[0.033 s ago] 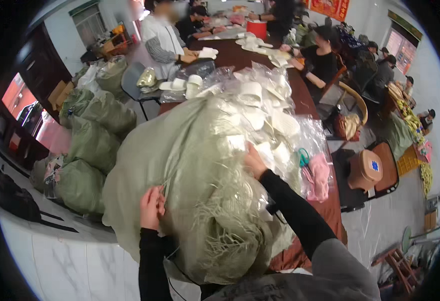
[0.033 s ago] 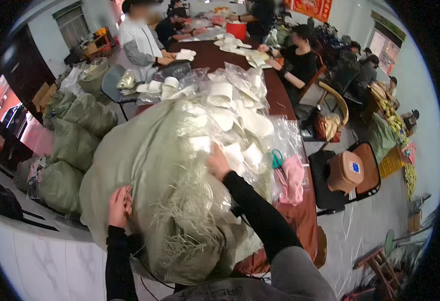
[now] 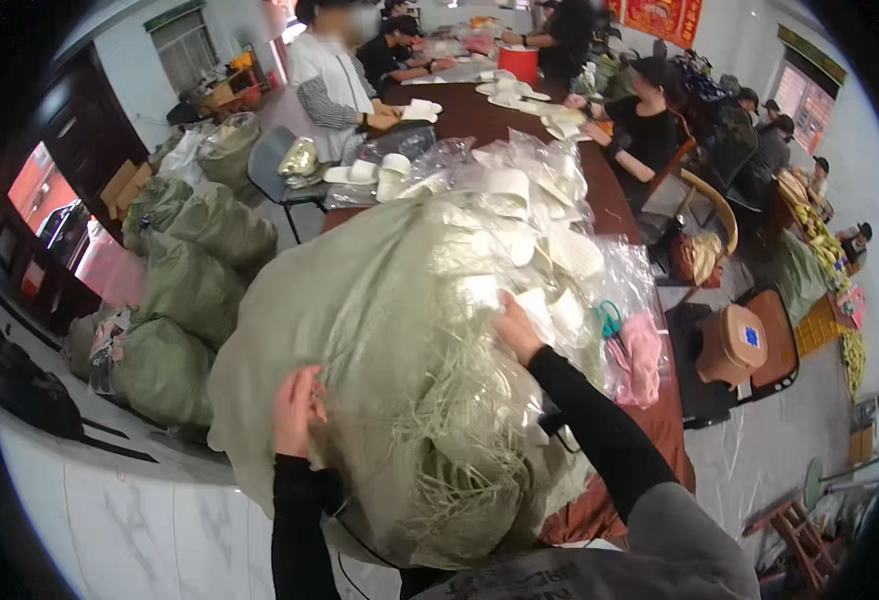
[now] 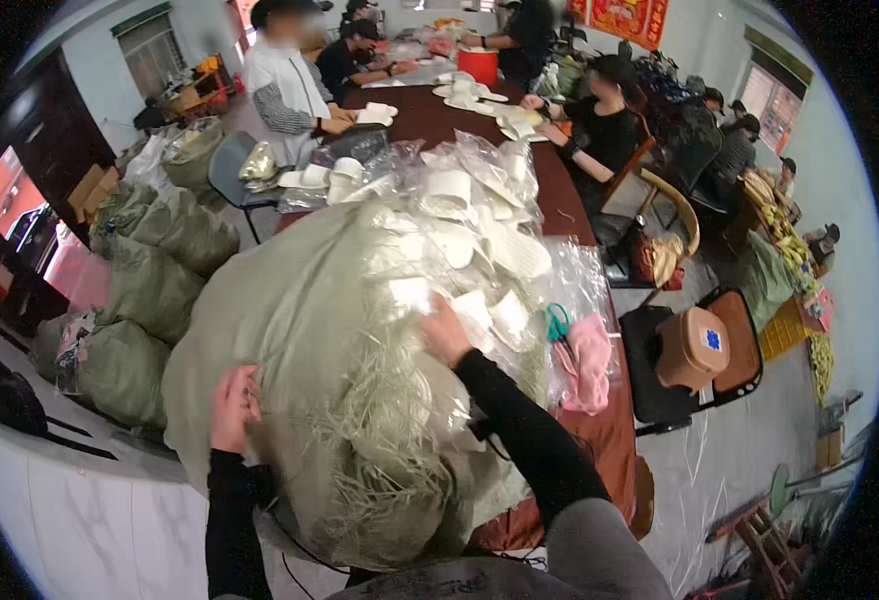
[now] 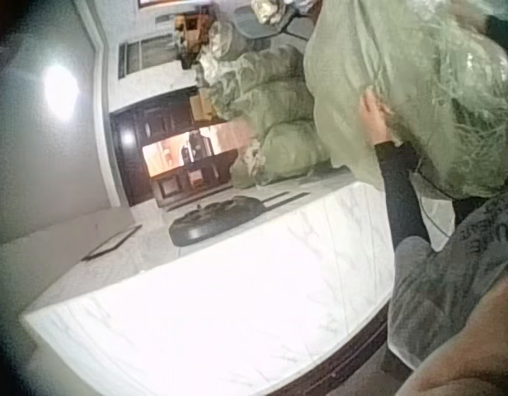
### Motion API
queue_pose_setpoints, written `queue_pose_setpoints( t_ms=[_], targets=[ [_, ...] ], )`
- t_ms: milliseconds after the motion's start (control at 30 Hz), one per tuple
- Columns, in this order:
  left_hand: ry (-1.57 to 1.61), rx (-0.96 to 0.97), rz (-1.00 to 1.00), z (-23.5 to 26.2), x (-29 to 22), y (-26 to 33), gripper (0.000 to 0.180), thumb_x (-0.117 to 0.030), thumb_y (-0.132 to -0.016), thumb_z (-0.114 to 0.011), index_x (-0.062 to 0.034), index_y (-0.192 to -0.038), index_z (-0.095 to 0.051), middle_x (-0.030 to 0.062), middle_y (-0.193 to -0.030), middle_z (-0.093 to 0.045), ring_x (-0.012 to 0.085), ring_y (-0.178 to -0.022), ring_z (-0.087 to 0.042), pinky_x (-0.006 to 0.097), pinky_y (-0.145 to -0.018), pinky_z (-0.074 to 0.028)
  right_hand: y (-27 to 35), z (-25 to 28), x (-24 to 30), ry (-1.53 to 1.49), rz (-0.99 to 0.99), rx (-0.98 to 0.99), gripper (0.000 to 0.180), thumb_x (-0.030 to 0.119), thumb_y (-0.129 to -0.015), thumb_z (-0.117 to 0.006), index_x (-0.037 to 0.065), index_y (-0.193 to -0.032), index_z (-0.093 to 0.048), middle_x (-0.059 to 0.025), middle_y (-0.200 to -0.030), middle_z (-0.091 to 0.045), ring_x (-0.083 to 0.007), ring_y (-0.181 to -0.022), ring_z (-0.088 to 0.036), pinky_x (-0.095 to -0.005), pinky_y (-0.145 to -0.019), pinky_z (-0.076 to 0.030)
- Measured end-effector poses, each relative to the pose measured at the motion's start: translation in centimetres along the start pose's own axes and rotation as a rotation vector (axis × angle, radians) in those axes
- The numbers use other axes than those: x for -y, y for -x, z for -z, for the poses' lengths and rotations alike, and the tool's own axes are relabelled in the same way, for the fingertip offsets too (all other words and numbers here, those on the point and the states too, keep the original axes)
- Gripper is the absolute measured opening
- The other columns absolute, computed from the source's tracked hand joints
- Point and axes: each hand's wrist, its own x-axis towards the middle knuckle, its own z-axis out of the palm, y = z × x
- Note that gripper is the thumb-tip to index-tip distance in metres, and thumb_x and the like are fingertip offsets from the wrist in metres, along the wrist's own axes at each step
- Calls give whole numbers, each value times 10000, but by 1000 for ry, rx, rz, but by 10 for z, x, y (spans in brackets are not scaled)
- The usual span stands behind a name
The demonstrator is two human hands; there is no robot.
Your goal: Packaging finished slippers into plastic bags and sorting them for distribution.
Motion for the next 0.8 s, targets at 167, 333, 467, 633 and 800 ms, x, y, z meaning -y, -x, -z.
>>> queue_pose_setpoints(
  t_ms=[167,333,467,633,800],
  targets=[
    [-633,-236,-438,115,12,-91,340,-297,-882,-592,-57,-1121,-567,91,-1013,-574,201,-843,-616,360,-676,-491,45,13,6,-276,-57,29,476,111,-753,-598,-17,-1201,-503,-64,-966,-615,-154,-857,-562,-279,-769,-446],
    [-1402,-528,-703,187,62,-117,260,-287,-918,-522,-34,-974,-543,155,-1027,-556,322,-865,-544,405,-746,-437,80,34,30,-304,-135,-283,272,107,-726,-623,3,-976,-593,-23,-839,-600,-123,-806,-539,-263,-723,-405],
    [-934,-219,-315,157,66,-77,244,-223,-955,-439,5,-878,-484,206,-829,-494,334,-746,-470,384,-719,-394,99,161,22,627,506,-518,83,129,-752,-593,52,-762,-623,-4,-750,-568,-123,-771,-524,-257,-728,-390],
    [-717,-183,-255,205,103,66,167,-146,-920,-491,16,-878,-481,173,-765,-498,307,-693,-469,350,-678,-414,58,132,130,-22,199,-443,180,225,-828,-493,93,-874,-607,24,-790,-556,-95,-705,-502,-252,-625,-403],
    [-800,-249,-30,198,108,144,273,-186,-925,-489,41,-1064,-548,173,-987,-574,300,-903,-522,357,-842,-408,-91,238,201,159,350,197,374,220,-924,-479,13,-1230,-536,-49,-1152,-582,-145,-1009,-548,-299,-907,-423]
  ],
)
